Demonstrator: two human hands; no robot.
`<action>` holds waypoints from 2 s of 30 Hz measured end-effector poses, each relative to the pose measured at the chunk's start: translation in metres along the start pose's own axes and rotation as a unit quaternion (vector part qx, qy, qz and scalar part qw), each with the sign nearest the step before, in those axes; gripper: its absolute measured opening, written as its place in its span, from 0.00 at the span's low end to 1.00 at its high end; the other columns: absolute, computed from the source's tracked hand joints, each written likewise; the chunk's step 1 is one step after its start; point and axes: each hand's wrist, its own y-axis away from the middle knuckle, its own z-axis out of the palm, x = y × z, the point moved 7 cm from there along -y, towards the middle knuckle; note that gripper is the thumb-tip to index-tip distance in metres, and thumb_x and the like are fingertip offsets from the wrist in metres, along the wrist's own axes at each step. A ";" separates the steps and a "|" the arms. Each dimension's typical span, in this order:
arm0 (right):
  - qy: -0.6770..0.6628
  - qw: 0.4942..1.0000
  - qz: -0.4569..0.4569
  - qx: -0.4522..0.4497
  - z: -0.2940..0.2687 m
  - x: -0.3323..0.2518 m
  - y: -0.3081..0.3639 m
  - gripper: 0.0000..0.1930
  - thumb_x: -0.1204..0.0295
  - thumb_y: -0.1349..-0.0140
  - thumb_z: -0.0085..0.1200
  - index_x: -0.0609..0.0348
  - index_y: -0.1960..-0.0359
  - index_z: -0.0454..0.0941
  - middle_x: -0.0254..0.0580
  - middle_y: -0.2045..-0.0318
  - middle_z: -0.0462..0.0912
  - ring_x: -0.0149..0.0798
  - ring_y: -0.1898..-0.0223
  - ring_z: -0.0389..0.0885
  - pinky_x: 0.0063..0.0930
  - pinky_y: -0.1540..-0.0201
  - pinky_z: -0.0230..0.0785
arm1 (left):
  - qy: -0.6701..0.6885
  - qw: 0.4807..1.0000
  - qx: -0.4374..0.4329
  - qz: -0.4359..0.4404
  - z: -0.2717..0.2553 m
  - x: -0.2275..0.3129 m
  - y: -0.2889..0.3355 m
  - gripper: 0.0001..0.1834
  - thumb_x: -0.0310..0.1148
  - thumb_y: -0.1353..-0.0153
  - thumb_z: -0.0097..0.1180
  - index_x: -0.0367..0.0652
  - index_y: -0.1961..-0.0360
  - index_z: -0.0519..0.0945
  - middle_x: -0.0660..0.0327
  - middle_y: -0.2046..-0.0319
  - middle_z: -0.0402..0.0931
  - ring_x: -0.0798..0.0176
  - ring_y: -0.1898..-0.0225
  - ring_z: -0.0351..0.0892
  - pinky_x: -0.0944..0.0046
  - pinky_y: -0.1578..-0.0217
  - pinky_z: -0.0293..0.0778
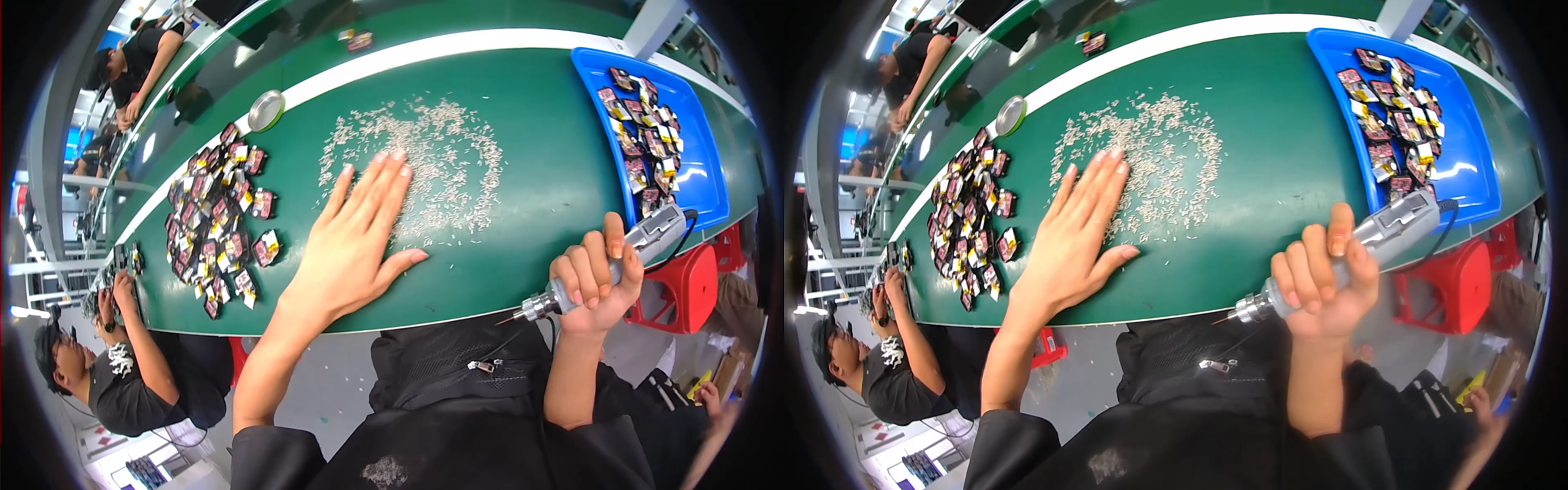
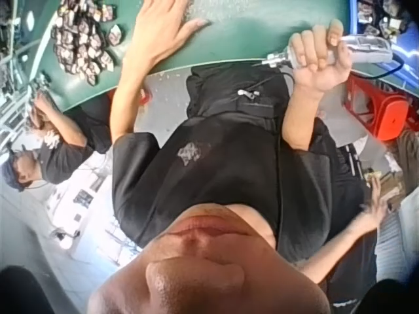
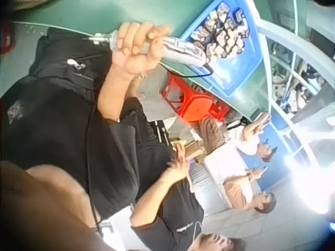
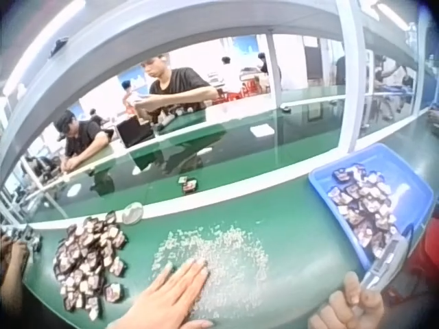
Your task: Use an electric screwdriver to assemble small electronic components on a factory line.
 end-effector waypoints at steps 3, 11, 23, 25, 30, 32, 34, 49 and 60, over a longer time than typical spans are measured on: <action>0.005 1.000 -0.007 -0.001 -0.005 -0.005 0.004 0.08 0.66 0.34 0.45 0.55 0.67 0.64 0.29 0.87 0.62 0.26 0.89 0.61 0.24 0.80 0.59 | -0.019 0.999 0.047 -0.004 -0.016 0.005 -0.012 0.44 0.50 0.42 0.53 0.37 0.31 0.51 0.49 0.31 0.50 0.50 0.29 0.46 0.49 0.31 0.41; 0.005 1.000 -0.003 -0.005 -0.003 -0.002 0.002 0.08 0.66 0.34 0.44 0.55 0.68 0.65 0.29 0.87 0.63 0.26 0.89 0.61 0.24 0.81 0.59 | -0.010 0.999 0.053 0.001 -0.018 0.005 -0.026 0.44 0.52 0.40 0.49 0.37 0.31 0.49 0.49 0.30 0.47 0.50 0.28 0.43 0.49 0.31 0.39; -0.010 1.000 0.005 -0.016 -0.001 0.003 0.000 0.08 0.66 0.33 0.43 0.55 0.67 0.63 0.30 0.87 0.63 0.26 0.88 0.62 0.25 0.80 0.60 | 0.027 0.991 0.128 0.001 -0.042 0.002 -0.004 0.44 0.45 0.45 0.57 0.38 0.31 0.53 0.49 0.31 0.49 0.47 0.29 0.46 0.47 0.32 0.43; -0.011 1.000 -0.007 -0.014 0.000 0.000 0.000 0.07 0.67 0.33 0.42 0.55 0.67 0.62 0.30 0.86 0.63 0.27 0.88 0.62 0.24 0.79 0.60 | 0.030 0.977 0.210 -0.019 -0.054 -0.007 0.007 0.39 0.30 0.46 0.58 0.36 0.34 0.58 0.47 0.33 0.55 0.46 0.32 0.54 0.48 0.34 0.50; -0.020 1.000 -0.013 -0.006 0.003 0.000 0.002 0.07 0.68 0.32 0.41 0.55 0.67 0.61 0.30 0.87 0.62 0.26 0.89 0.62 0.23 0.79 0.59 | 0.096 0.891 0.412 -0.167 -0.068 -0.036 0.085 0.09 0.13 0.51 0.60 0.32 0.68 0.81 0.54 0.70 0.82 0.60 0.70 0.81 0.67 0.65 0.74; -0.025 1.000 -0.011 -0.011 0.002 0.000 0.001 0.07 0.69 0.32 0.42 0.55 0.67 0.62 0.30 0.87 0.63 0.26 0.88 0.62 0.23 0.79 0.59 | 0.094 0.911 0.352 -0.194 -0.051 -0.033 0.101 0.06 0.14 0.52 0.61 0.32 0.75 0.77 0.55 0.77 0.79 0.60 0.74 0.80 0.66 0.70 0.73; -0.024 1.000 -0.016 -0.013 0.003 0.000 0.000 0.07 0.69 0.33 0.44 0.54 0.68 0.62 0.30 0.87 0.63 0.26 0.88 0.63 0.23 0.80 0.59 | 0.104 0.930 0.297 -0.191 -0.032 -0.026 0.107 0.07 0.14 0.53 0.61 0.33 0.73 0.78 0.55 0.76 0.77 0.57 0.74 0.77 0.63 0.72 0.71; -0.030 0.999 -0.025 -0.010 0.008 -0.001 0.000 0.07 0.69 0.34 0.45 0.55 0.68 0.61 0.31 0.86 0.62 0.27 0.89 0.61 0.24 0.80 0.59 | -0.047 0.982 0.179 -0.028 -0.019 -0.003 0.097 0.17 0.21 0.57 0.57 0.29 0.62 0.77 0.55 0.69 0.71 0.56 0.71 0.72 0.61 0.72 0.70; 0.029 0.996 -0.048 0.071 0.004 -0.003 0.010 0.07 0.69 0.33 0.42 0.57 0.69 0.63 0.30 0.88 0.60 0.26 0.90 0.58 0.24 0.82 0.57 | 0.183 0.939 0.272 -0.106 -0.019 0.013 0.094 0.06 0.16 0.48 0.53 0.34 0.71 0.69 0.54 0.74 0.70 0.53 0.74 0.71 0.60 0.73 0.69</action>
